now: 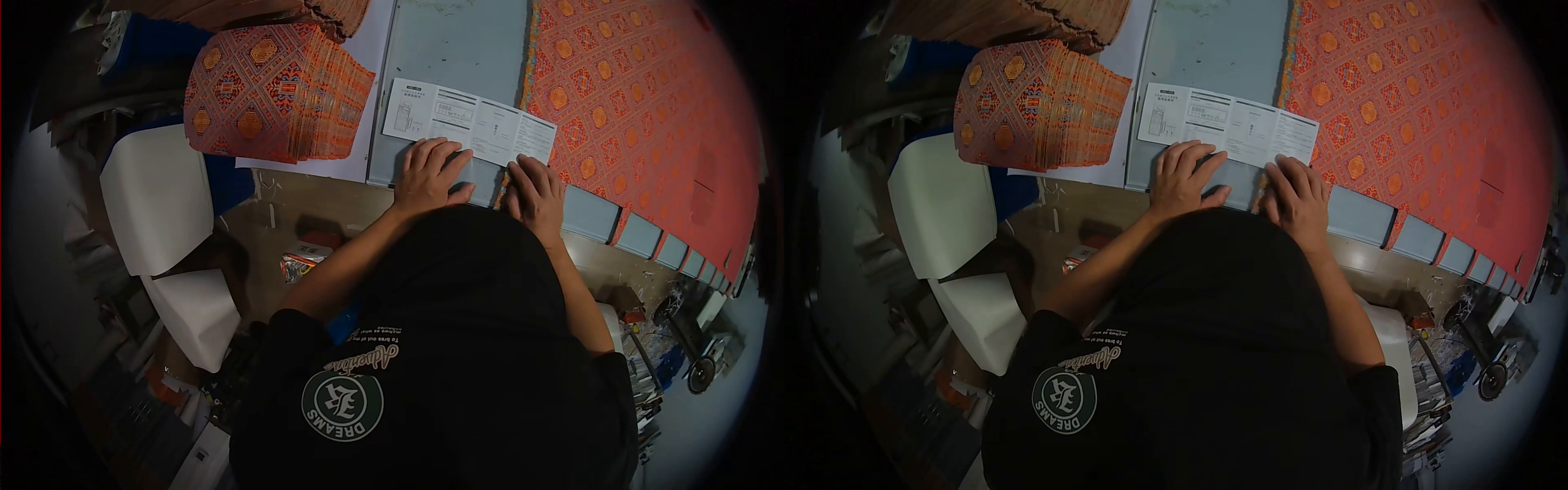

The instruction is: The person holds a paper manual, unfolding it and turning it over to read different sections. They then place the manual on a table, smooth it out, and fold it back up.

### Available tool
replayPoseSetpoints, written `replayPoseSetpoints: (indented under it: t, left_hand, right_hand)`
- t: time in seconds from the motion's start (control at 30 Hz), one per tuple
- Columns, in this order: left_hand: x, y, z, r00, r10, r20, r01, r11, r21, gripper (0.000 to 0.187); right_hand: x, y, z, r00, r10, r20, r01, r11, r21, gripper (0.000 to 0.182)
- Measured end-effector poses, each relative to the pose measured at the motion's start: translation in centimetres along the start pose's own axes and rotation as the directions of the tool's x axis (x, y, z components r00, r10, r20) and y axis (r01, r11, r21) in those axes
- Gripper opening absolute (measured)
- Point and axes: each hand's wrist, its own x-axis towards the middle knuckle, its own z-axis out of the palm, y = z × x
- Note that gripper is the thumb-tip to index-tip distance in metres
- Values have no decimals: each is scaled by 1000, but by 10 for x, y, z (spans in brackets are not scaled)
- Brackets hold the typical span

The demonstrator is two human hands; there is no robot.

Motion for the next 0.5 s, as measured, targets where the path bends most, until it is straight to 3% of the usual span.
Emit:
replayPoseSetpoints:
  t: [0.5]
  left_hand:
    - [1,0,0,1000,-3,14,2,1000,19,54]
  right_hand:
    - [-3,5,3,1000,10,28,-10,1000,11,52]
